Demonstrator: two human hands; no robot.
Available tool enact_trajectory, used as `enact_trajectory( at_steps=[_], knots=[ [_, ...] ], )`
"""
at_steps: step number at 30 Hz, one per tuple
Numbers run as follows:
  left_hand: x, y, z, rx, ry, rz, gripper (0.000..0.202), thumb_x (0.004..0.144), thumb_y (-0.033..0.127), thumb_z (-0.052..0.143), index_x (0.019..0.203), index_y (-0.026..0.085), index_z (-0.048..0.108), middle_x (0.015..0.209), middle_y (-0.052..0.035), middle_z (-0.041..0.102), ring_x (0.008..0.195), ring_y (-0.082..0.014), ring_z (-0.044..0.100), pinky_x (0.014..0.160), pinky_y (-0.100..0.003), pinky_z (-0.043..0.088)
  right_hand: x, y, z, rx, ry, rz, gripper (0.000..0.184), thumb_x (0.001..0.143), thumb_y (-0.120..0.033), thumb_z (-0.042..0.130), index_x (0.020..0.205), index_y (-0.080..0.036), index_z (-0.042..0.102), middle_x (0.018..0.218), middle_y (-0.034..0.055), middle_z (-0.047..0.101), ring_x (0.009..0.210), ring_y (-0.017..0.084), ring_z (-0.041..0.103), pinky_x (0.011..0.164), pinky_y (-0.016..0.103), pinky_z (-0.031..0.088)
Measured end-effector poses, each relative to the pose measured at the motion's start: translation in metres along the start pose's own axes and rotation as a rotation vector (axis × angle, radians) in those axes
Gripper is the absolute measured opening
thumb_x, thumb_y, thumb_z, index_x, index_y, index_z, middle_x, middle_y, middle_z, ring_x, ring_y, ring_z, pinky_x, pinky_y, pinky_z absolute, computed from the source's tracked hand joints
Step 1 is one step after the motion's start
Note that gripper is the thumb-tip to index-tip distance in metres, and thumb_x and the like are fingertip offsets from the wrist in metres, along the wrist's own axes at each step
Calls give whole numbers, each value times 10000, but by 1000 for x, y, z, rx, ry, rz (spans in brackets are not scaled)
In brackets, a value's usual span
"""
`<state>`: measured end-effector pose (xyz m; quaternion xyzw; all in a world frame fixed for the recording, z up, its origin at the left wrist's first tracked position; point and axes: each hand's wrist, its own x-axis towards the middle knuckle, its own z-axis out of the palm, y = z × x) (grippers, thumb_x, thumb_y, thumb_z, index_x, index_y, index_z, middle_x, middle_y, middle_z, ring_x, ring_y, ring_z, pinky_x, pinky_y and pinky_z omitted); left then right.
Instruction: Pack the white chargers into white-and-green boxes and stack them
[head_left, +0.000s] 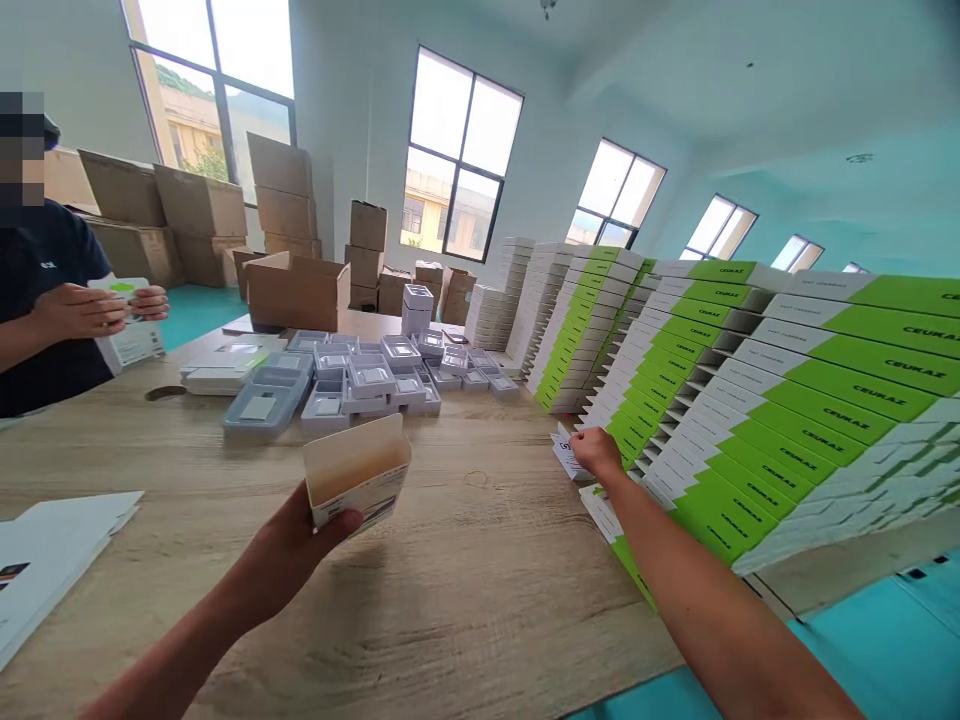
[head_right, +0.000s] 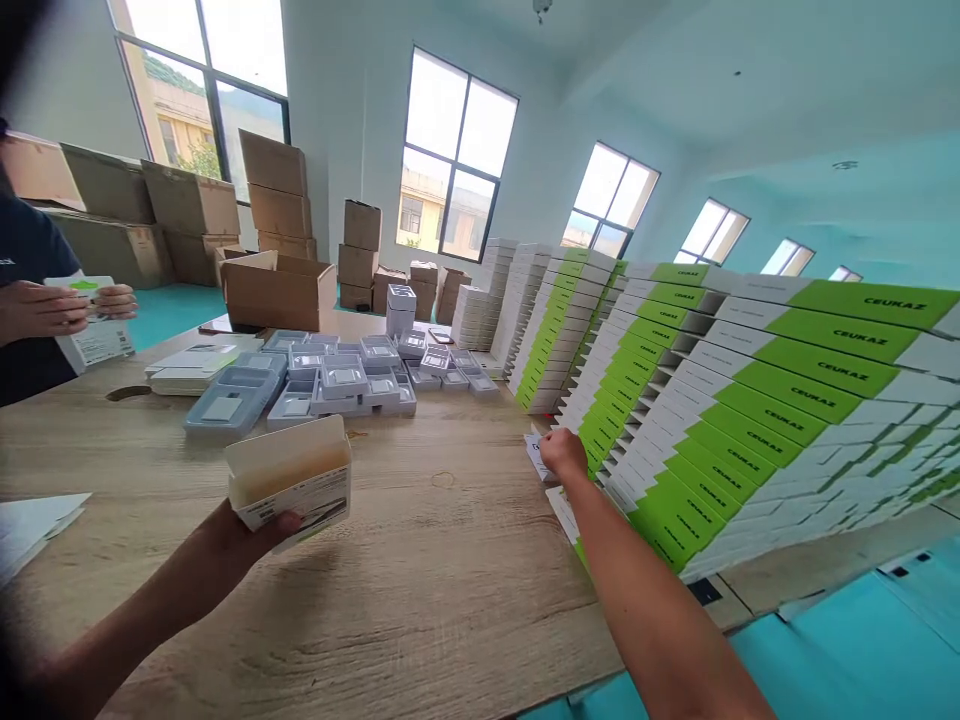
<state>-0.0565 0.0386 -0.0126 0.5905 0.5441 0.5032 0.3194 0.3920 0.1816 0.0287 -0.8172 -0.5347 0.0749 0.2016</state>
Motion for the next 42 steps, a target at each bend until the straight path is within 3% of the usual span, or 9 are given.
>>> enact_trajectory(
  at_steps=[10, 15, 19, 22, 25, 30, 34, 37, 42],
  knots=[
    [1, 1, 6, -123, -33, -56, 744, 732, 604, 770, 1305, 205, 512, 1252, -136, 714, 1131, -357, 681, 956, -516, 568, -75, -46, -21, 787, -9, -158, 325, 1025, -404, 386, 1188, -181, 558, 1168, 94, 715, 1035, 227, 722, 772, 349, 632],
    [-1, -3, 4, -22, 29, 103, 496, 835, 487, 708, 1230, 236, 544, 1162, -86, 702, 1081, -288, 666, 960, -452, 542, -162, -67, -13, 1067, -217, -317, 369, 823, -464, 730, 1054, -196, 626, 978, 78, 772, 896, 249, 767, 706, 338, 642],
    [-2, -1, 2, 63, 7, 427, 300, 861, 213, 650, 1149, 239, 573, 1180, -86, 639, 1121, -243, 621, 979, -386, 510, -219, -73, -20, 834, 95, -884, 141, 906, -224, 691, 1045, -247, 693, 934, 36, 796, 823, 193, 759, 731, 306, 618],
    [-3, -1, 5, 94, -11, 532, 379, 839, 86, 594, 1175, 256, 555, 1194, -88, 615, 1136, -229, 611, 991, -366, 498, -244, -86, -26, 537, 372, -1362, 371, 902, -63, 643, 1224, -247, 624, 1072, 45, 789, 946, 197, 738, 824, 331, 584],
    [-3, -4, 8, 101, -17, 542, 441, 819, 43, 581, 1192, 277, 538, 1208, -77, 603, 1145, -224, 603, 995, -355, 492, -255, -110, -29, 267, 452, -1513, 244, 959, -94, 566, 1177, -173, 640, 1065, 90, 781, 908, 217, 717, 767, 344, 553],
    [-3, -6, 9, 79, -25, 508, 463, 786, 14, 572, 1165, 278, 545, 1187, -62, 598, 1156, -223, 588, 1002, -355, 477, -242, -133, -11, 266, 459, -1509, 213, 982, -176, 572, 1190, -171, 617, 1064, 102, 766, 909, 222, 693, 804, 359, 537],
    [3, -8, 8, 23, 119, 391, 366, 834, 114, 639, 1149, 265, 529, 1184, -53, 586, 1121, -220, 595, 978, -355, 479, -188, -152, 33, 589, 255, -1025, 191, 1020, -241, 444, 1111, -213, 611, 1037, 85, 741, 916, 199, 694, 824, 337, 544],
    [10, -13, 9, -30, 267, 350, 331, 852, 191, 675, 1131, 256, 509, 1160, -54, 581, 1113, -225, 589, 966, -367, 481, -135, -192, 75, 438, -5, -827, 207, 946, -242, 530, 1108, -194, 650, 1070, 89, 741, 926, 206, 702, 834, 316, 543],
    [15, -22, 13, -72, 348, 262, 364, 837, 187, 676, 1132, 260, 476, 1159, -71, 567, 1094, -241, 589, 953, -393, 498, -73, -287, 130, 341, -88, -732, 551, 850, -430, 678, 1303, -132, 585, 1320, 190, 640, 1250, 339, 578, 1054, 443, 434]
  ],
)
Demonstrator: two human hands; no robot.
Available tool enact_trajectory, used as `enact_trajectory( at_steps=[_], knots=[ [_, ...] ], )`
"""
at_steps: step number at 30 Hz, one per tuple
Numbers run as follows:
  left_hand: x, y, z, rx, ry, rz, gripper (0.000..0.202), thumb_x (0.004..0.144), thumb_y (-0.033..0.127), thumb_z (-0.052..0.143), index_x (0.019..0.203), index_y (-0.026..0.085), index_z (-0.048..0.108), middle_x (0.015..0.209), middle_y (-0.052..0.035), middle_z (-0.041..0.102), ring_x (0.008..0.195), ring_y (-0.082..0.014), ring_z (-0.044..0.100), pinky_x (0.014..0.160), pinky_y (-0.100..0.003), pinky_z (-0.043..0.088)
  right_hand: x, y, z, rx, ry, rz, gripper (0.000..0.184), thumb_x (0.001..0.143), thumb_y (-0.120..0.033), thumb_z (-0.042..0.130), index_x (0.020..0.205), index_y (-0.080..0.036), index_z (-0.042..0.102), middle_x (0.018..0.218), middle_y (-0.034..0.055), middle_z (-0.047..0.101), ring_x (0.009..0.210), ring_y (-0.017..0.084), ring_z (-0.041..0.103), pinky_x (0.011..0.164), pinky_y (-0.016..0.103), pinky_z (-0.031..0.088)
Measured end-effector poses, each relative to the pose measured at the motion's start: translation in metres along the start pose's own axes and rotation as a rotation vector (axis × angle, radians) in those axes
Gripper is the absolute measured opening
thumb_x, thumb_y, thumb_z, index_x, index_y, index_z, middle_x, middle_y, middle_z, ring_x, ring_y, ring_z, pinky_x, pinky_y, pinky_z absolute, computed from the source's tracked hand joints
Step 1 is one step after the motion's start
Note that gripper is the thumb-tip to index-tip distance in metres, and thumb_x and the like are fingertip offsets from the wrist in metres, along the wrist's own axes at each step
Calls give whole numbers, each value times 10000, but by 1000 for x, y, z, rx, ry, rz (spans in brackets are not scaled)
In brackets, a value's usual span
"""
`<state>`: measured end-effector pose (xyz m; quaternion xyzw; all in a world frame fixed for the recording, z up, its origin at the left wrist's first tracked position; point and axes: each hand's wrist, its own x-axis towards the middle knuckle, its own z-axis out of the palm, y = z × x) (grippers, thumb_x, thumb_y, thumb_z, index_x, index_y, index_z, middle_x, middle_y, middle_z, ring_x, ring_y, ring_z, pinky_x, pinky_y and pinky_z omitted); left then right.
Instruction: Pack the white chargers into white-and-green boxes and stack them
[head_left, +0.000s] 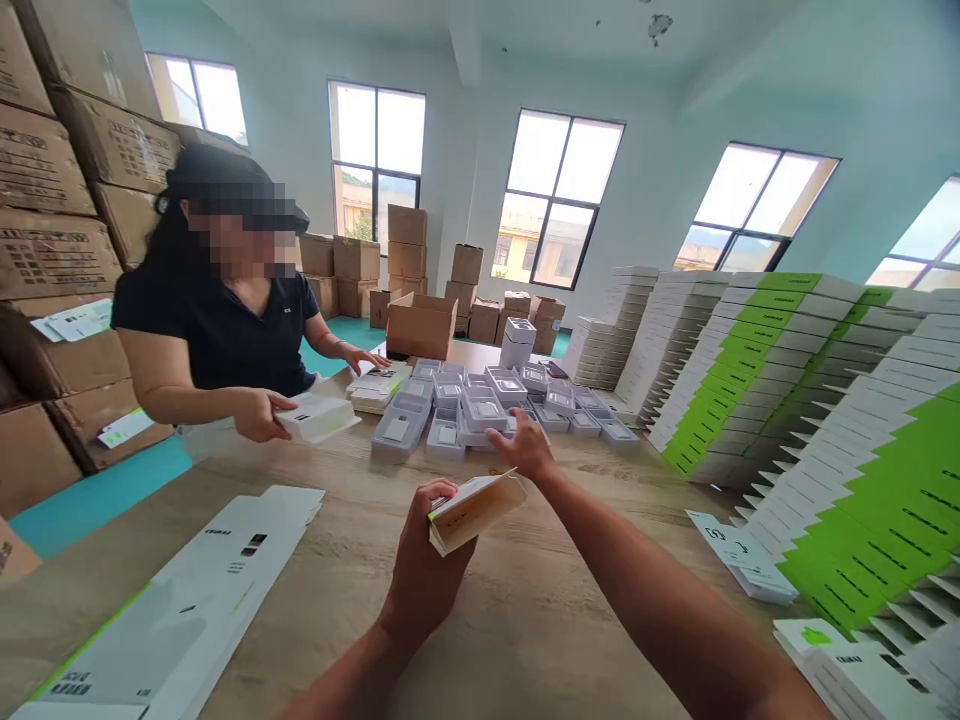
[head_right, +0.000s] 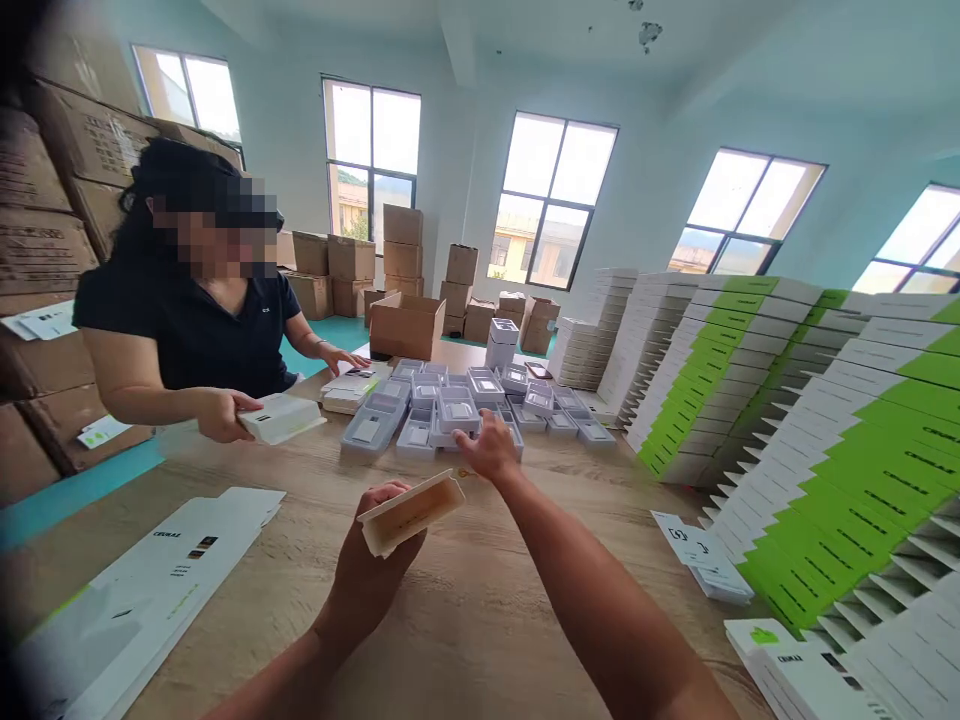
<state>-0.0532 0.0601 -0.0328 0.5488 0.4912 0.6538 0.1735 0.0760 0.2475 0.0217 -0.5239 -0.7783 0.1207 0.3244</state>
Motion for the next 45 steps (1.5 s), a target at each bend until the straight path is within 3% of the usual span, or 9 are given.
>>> enact_trajectory(
  at_steps=[4, 8, 11, 17, 21, 27, 31, 36, 45],
  knots=[
    [-1, -6, 1, -12, 5, -4, 409, 816, 175, 681, 1143, 271, 454, 1184, -85, 551, 1118, -262, 585, 954, -407, 505, 51, -27, 34, -29, -23, 116, 860, 694, -500, 807, 1384, -89, 501, 1358, 262, 581, 1295, 454, 502, 1057, 559, 386],
    [1, -5, -1, -49, 27, -23, 381, 811, 152, 663, 1115, 267, 464, 1147, -72, 551, 1086, -247, 590, 937, -391, 506, 40, -41, 28, -26, -19, 107, 725, 776, -357, 723, 1413, -129, 464, 1254, 203, 645, 1223, 387, 567, 1031, 498, 420],
    [3, 3, -3, -77, 49, 1, 376, 802, 147, 667, 1104, 260, 474, 1139, -68, 548, 1094, -244, 587, 948, -384, 496, -23, -24, -7, -37, -11, 26, 721, 823, -366, 654, 1467, -162, 400, 1323, 158, 606, 1278, 348, 524, 1058, 458, 420],
    [3, 18, -6, -120, -43, 206, 412, 778, 131, 675, 1124, 240, 481, 1147, -85, 546, 1129, -249, 576, 981, -389, 487, -217, 43, -71, -135, -38, 96, 718, 820, -473, 677, 1446, -217, 434, 1354, 155, 583, 1276, 377, 541, 1076, 580, 436],
    [-2, 23, -5, -132, -106, 240, 392, 759, 123, 677, 1089, 236, 497, 1114, -84, 561, 1118, -250, 586, 994, -405, 484, -296, 42, -85, -102, -117, 55, 773, 840, -515, 693, 1501, -257, 387, 1627, 165, 311, 1475, 405, 339, 1138, 598, 390],
    [-7, 29, -11, -90, -219, 293, 375, 738, 147, 692, 1078, 225, 554, 1096, -104, 617, 1096, -269, 620, 967, -424, 511, -258, 0, -119, -138, -580, -184, 1015, 648, -458, 851, 1540, -318, 387, 1690, 95, 194, 1552, 403, 107, 1209, 639, 179],
    [-3, 29, -16, -52, -265, 335, 410, 743, 156, 707, 1138, 215, 614, 1155, -133, 656, 1139, -290, 624, 995, -451, 506, -234, -6, -108, -72, -790, -347, 1078, 562, -415, 867, 1530, -291, 409, 1602, 117, 403, 1498, 389, 291, 1199, 602, 208],
    [1, 22, -15, -18, -313, 359, 416, 749, 138, 691, 1158, 207, 655, 1179, -127, 691, 1146, -274, 644, 1024, -454, 504, -280, -8, -98, 134, -587, -215, 862, 529, -291, 863, 1329, -201, 556, 1275, 105, 641, 1152, 286, 605, 1022, 398, 469],
    [-9, 27, -5, 48, -420, 335, 355, 794, 222, 715, 1148, 219, 695, 1187, -121, 704, 1159, -276, 640, 1018, -453, 512, -334, -26, -178, 212, -193, 253, 704, 699, -314, 765, 1340, -246, 481, 1174, 64, 659, 984, 258, 654, 871, 380, 534]
  ],
)
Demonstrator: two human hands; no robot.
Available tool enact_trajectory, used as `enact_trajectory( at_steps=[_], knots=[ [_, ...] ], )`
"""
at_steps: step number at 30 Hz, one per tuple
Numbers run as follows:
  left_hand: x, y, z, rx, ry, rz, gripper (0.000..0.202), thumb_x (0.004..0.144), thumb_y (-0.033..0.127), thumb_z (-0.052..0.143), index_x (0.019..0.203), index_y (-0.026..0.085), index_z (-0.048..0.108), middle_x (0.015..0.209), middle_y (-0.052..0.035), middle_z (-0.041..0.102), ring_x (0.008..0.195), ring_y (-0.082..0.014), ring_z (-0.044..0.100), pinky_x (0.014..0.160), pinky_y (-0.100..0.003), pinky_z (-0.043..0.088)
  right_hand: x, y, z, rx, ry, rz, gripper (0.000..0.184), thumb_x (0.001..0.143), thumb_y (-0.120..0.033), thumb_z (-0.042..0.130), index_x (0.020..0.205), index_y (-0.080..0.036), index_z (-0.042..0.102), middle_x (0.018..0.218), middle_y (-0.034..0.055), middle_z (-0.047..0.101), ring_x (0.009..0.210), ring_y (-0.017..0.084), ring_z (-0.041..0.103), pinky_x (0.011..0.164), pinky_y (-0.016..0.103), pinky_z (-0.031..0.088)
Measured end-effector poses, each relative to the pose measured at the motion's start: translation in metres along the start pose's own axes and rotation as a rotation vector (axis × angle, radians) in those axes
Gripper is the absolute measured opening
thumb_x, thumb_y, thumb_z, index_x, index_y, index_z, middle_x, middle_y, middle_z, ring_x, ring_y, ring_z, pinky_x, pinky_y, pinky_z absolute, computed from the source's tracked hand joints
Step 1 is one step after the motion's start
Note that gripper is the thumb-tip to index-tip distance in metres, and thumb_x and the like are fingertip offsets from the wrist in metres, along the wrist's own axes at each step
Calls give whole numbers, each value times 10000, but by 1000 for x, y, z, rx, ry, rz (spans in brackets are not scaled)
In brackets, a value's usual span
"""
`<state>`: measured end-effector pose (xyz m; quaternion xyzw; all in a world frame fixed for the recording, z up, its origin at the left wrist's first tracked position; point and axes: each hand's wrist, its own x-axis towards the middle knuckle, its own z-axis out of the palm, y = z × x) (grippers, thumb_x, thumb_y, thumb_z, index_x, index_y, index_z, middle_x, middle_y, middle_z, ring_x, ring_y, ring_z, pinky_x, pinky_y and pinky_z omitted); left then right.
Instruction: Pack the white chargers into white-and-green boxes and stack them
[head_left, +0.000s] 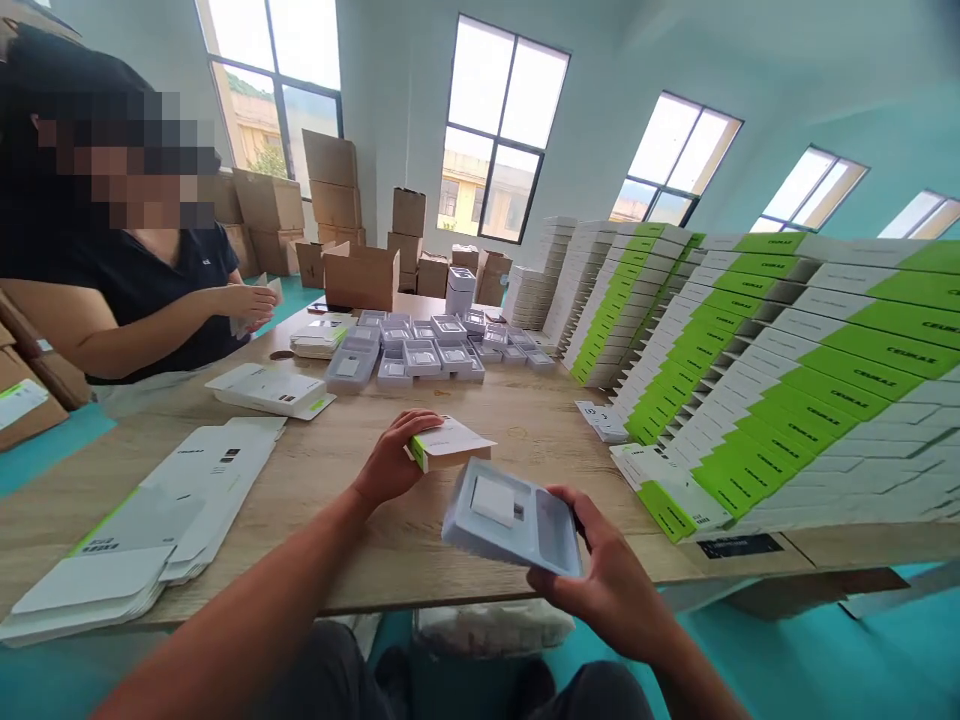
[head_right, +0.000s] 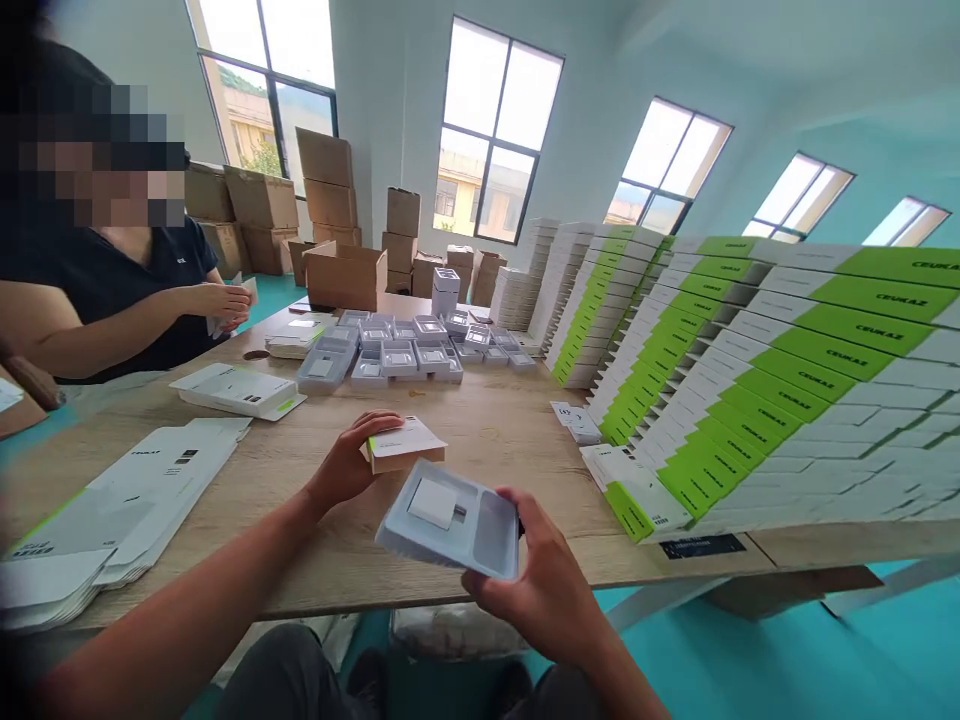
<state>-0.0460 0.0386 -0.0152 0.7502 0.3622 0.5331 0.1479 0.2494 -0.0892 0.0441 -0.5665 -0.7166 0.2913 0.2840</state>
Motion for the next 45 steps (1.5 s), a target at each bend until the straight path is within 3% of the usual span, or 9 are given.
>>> enact_trajectory(
  at_steps=[11, 15, 18, 20, 24, 30, 35, 40, 45],
  knots=[
    [-4, 16, 9, 58, -12, -27, 319, 764, 230, 727, 1083, 246, 727, 1228, -115, 692, 1222, -313, 570, 1100, -530, 400, 15, -23, 59, -86, 530, 17, 603, 710, -383, 767, 1230, -171, 545, 1147, 153, 643, 1105, 364, 593, 976, 513, 490],
    [-8, 38, 17, -26, -67, -99, 321, 750, 290, 754, 1068, 249, 734, 1235, -107, 696, 1245, -322, 564, 1107, -521, 408, 23, -30, 78, 48, 600, -71, 932, 695, -510, 809, 1436, -146, 377, 1414, 234, 497, 1341, 434, 433, 1087, 604, 387],
    [-19, 65, 17, -131, -151, -202, 323, 795, 331, 716, 1090, 202, 714, 1121, -103, 742, 1123, -322, 658, 982, -490, 527, 19, -23, 75, 277, 533, -239, 1214, 714, -564, 818, 1588, -216, 50, 1641, 212, 215, 1500, 392, 263, 1152, 572, 344],
    [-31, 86, 15, -210, -238, -268, 329, 845, 357, 673, 1115, 169, 688, 989, -92, 772, 971, -310, 723, 846, -462, 595, 12, -14, 68, 445, 411, -355, 1103, 836, -514, 742, 1594, -287, -26, 1612, 171, 326, 1455, 315, 394, 1129, 509, 404],
    [-55, 118, 16, -521, -309, -459, 474, 875, 380, 706, 1290, 220, 545, 1137, -102, 739, 1000, -295, 727, 822, -443, 617, 3, 6, 58, 586, 228, -386, 802, 957, -376, 641, 1578, -334, 134, 1339, 106, 631, 1172, 232, 652, 999, 436, 532],
    [-82, 117, 25, -482, 34, -296, 552, 935, 277, 681, 1403, 381, 408, 1318, -53, 600, 1197, -231, 626, 986, -423, 561, 9, 36, 65, 579, 268, -467, 574, 902, -330, 735, 1411, -352, 470, 1264, 62, 683, 1110, 221, 674, 925, 380, 586],
    [-83, 112, 4, -239, -192, -154, 458, 989, 242, 580, 1417, 365, 476, 1371, -64, 515, 1227, -228, 588, 1018, -396, 566, 18, 36, 53, 387, 227, -636, 293, 926, -300, 705, 1218, -316, 679, 1159, 60, 706, 1010, 208, 690, 813, 317, 606],
    [-69, 120, -27, -37, -401, -91, 315, 992, 220, 551, 1299, 284, 518, 1245, -75, 546, 1087, -186, 597, 910, -307, 602, 25, 22, 39, 259, 109, -793, 311, 957, -244, 659, 1265, -288, 671, 1192, 83, 685, 1048, 205, 678, 858, 327, 595],
    [-69, 130, -30, 134, -262, -3, 165, 1005, 196, 528, 1157, 243, 572, 1223, -81, 570, 1006, -162, 605, 779, -230, 578, 31, 13, 33, 282, 43, -815, 283, 938, -221, 678, 1217, -270, 697, 1327, 106, 578, 1103, 215, 645, 880, 350, 592]
  ],
)
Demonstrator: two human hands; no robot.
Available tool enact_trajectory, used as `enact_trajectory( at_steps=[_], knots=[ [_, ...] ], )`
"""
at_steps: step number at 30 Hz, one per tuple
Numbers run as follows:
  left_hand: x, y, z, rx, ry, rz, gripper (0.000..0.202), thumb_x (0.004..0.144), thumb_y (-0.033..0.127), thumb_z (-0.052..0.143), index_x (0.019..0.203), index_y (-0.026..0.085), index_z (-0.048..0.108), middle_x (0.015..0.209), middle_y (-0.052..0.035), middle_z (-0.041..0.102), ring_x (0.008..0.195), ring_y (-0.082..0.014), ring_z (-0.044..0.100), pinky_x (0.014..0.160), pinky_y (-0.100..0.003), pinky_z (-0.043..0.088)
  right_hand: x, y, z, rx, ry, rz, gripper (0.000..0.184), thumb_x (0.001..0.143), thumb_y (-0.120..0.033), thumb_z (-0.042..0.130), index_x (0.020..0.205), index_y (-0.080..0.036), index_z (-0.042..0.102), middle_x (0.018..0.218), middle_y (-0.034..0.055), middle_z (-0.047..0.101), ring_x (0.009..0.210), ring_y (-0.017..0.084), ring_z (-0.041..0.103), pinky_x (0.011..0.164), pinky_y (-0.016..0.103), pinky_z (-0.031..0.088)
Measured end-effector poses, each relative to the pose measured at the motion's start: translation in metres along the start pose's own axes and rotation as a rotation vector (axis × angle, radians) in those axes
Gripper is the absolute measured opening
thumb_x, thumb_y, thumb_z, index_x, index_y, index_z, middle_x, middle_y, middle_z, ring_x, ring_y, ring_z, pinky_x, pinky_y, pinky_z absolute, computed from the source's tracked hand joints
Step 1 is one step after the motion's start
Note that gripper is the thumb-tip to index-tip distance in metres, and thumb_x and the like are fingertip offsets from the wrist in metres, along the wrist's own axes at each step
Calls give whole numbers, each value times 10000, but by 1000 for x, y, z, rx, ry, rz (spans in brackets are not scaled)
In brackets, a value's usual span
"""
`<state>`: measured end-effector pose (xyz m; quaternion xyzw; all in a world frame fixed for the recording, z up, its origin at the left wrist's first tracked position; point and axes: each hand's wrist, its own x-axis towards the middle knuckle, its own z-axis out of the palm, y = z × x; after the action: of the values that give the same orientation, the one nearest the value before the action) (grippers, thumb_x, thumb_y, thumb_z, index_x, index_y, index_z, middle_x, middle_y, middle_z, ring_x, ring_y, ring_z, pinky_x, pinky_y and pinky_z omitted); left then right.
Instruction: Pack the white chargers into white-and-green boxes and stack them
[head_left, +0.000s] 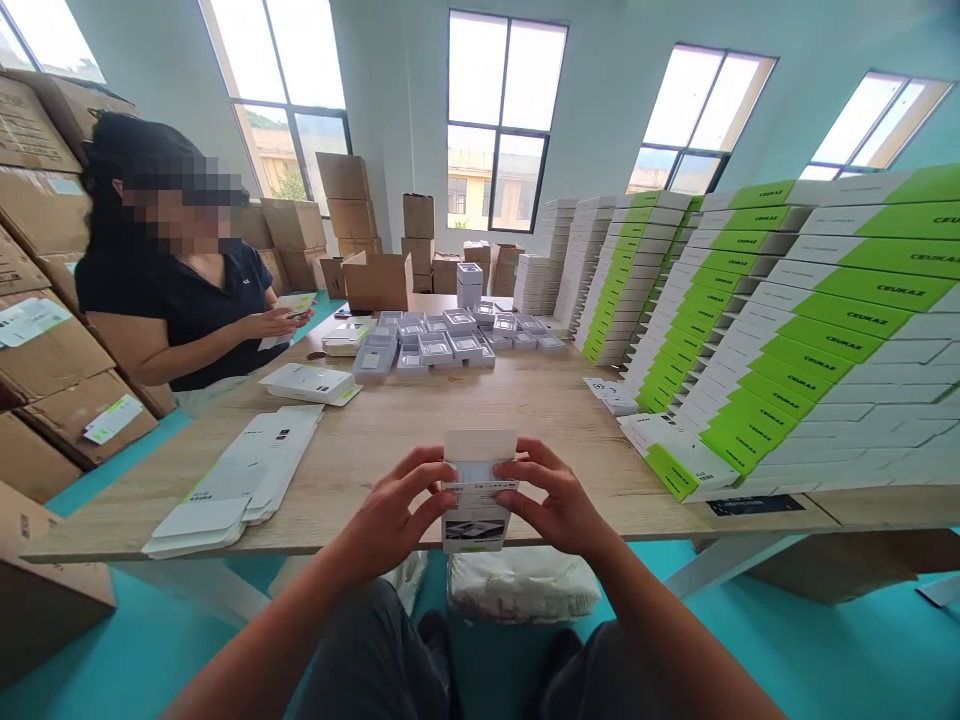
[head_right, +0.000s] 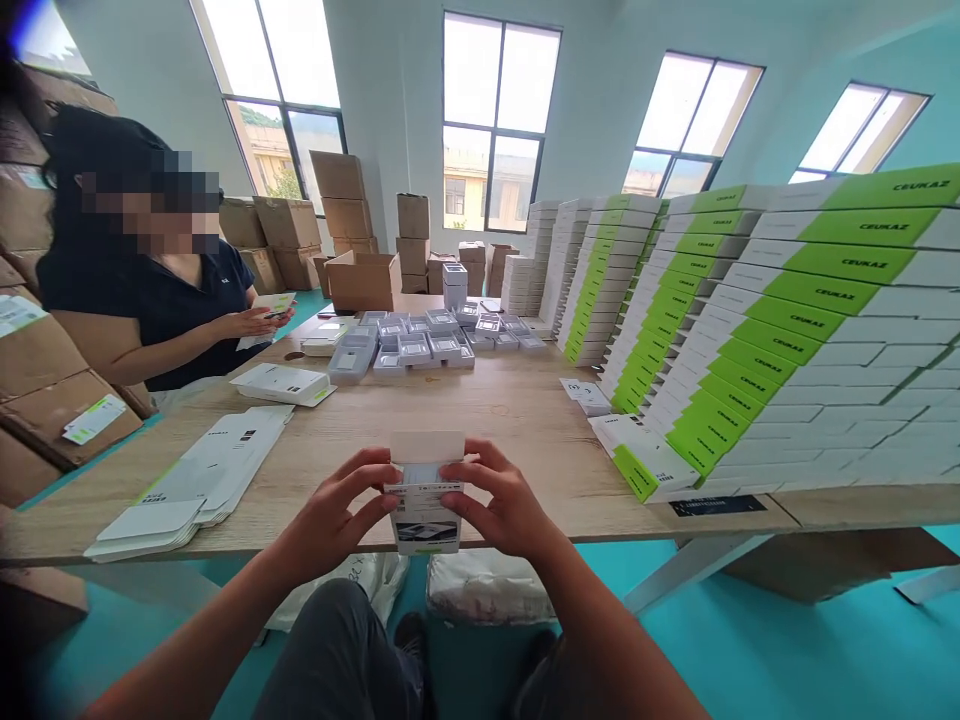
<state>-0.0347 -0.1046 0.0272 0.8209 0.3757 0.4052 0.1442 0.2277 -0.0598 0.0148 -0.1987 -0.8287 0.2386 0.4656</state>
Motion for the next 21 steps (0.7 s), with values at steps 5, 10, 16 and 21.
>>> enact_trajectory(
  at_steps=[5, 10, 16, 21],
  knots=[
    [-3, 8, 8, 34, 85, 13, 166, 997, 145, 533, 1125, 241, 579, 1276, -86, 571, 1125, -177, 590, 855, -245, 570, 2, -1, -4, -160, 51, -98, 289, 904, -196, 720, 1176, -289, 698, 1363, 95, 540, 1104, 224, 610, 918, 404, 577],
    [-6, 5, 9, 65, 125, -2, 155, 989, 163, 548, 1109, 247, 500, 1259, -87, 633, 1073, -181, 645, 762, -246, 582, 0, -7, -5, -260, 64, -173, 468, 911, -125, 694, 1308, -304, 521, 1106, 62, 686, 1101, 229, 606, 927, 437, 550],
    [2, 28, 0, 40, 56, -104, 90, 984, 286, 559, 992, 236, 633, 1281, -88, 659, 1088, -210, 671, 839, -295, 571, 12, -29, -9, -185, -61, 31, 105, 931, -303, 695, 1005, -240, 655, 1201, 94, 682, 1116, 242, 627, 926, 402, 527],
    [12, 45, 6, -118, 155, -461, 238, 924, 452, 629, 1057, 259, 673, 1213, -41, 730, 907, -211, 749, 638, -269, 611, 25, -38, -8, -68, -48, 366, 113, 937, -361, 678, 953, -250, 689, 1083, 29, 765, 891, 183, 690, 762, 307, 537]
  ],
)
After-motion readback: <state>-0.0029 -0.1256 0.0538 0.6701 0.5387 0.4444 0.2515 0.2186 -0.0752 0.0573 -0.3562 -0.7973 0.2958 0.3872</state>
